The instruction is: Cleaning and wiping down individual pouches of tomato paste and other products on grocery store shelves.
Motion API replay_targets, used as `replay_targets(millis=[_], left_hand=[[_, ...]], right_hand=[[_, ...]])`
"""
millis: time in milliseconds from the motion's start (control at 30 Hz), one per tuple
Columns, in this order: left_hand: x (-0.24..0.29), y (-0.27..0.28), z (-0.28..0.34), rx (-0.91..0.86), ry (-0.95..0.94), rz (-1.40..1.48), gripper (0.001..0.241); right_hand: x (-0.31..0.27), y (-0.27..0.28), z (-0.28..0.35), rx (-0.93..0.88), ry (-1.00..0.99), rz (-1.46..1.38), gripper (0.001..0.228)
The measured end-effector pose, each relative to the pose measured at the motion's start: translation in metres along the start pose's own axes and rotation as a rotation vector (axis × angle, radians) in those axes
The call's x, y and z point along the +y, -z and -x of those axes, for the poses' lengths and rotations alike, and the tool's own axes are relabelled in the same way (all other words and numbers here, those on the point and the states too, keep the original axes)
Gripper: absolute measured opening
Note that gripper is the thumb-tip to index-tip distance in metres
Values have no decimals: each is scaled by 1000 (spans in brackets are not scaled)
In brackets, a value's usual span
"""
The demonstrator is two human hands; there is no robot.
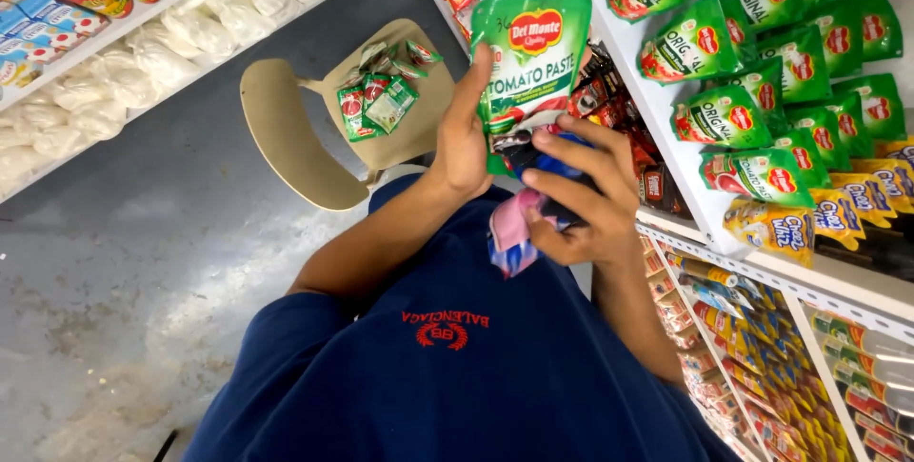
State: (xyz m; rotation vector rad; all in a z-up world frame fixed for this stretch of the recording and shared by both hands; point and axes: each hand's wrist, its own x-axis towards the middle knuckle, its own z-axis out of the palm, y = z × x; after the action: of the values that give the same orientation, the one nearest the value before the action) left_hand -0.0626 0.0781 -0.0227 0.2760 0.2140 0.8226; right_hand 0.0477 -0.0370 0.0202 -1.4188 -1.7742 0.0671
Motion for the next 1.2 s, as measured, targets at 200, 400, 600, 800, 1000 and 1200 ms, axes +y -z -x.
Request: replay_targets(millis=[200,400,600,800,1000,1200], left_hand=[[-16,-1,-4,-102,97,-167,46],[-4,-3,-10,-32,5,-287,54],[3,-6,-15,48,81,-91,62],[-4,5,-15,-125,126,-94,67],[20,-10,-25,-452,-467,-913,57],[8,3,-39,-84,-611,-1087,55]], right_hand=[[15,19,-29,-31,-114,-113,67],[14,0,-17,-132,-134,-150,64],[35,7,-6,30,-167,-618,26],[58,8,-14,499,-449,-586,70],[76,-23,24,102,-629,-2164,63],[36,-28,-25,394,-647,-359,40]])
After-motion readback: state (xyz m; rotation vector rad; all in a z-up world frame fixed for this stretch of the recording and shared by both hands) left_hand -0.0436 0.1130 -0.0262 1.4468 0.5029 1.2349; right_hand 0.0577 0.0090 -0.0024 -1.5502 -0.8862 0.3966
